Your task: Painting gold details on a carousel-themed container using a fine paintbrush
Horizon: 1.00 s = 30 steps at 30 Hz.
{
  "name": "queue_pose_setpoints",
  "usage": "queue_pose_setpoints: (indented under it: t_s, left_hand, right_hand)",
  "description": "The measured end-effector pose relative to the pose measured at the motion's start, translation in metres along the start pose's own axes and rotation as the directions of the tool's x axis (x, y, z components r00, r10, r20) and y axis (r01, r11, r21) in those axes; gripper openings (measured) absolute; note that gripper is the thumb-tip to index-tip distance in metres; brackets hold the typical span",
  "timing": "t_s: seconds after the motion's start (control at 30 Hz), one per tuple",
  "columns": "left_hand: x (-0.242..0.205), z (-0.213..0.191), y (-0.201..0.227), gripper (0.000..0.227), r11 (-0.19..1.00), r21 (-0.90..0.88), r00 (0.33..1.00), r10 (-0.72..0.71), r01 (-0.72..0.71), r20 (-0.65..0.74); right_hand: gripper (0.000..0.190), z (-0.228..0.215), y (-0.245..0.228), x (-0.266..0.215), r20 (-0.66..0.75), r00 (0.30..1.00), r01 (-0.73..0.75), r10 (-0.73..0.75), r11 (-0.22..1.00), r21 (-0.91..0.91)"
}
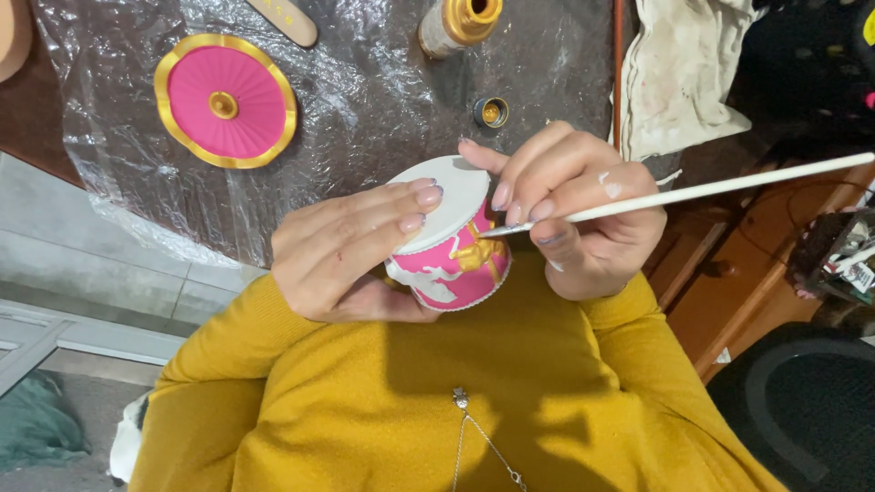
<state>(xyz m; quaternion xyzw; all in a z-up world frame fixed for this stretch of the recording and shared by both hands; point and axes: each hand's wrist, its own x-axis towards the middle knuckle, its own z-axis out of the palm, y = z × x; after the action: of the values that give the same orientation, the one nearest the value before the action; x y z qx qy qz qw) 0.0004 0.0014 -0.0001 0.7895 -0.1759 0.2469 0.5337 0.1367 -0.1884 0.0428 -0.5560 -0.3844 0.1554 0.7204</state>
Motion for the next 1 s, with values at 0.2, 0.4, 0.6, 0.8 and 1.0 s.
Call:
queue_pose_setpoints:
  t_s: [0.2,0.4,0.6,0.8,1.0]
  left_hand:
    - [-0.0015,0.0008,-0.0013,0.069,1.000,0.008,1.000,0.005,-0.005,-0.005]
    - [0.0000,0.0008,-0.0007,0.068,1.000,0.000,1.000,0.002,-0.002,-0.007]
    - [0.0003,0.0001,-0.0004,0.068,1.000,-0.010,1.000,0.004,-0.004,-0.003]
    - [-0.0009,0.0000,-0.0009,0.070,1.000,0.005,1.000,0.003,-0.003,0.005]
    - [-0.0004,0.0019,-0.0017,0.067,1.000,0.013,1.000,0.016,-0.016,-0.012]
  right_hand:
    - [0.019,-0.0005,0.0023,0.0012,0.006,1.000,0.027,-0.028,0.999,0.026]
    - [0.019,-0.0013,-0.0005,0.0008,0.016,1.000,0.001,-0.001,1.000,-0.002]
    - [0.019,-0.0016,0.0009,0.0008,0.013,1.000,0.003,-0.004,1.000,0.016]
    - [0.019,-0.0006,0.0011,0.0019,0.009,1.000,0.005,-0.005,1.000,-0.002]
    - [0.021,0.0015,0.0001,0.0013,-0.009,1.000,-0.004,0.004,1.000,0.000]
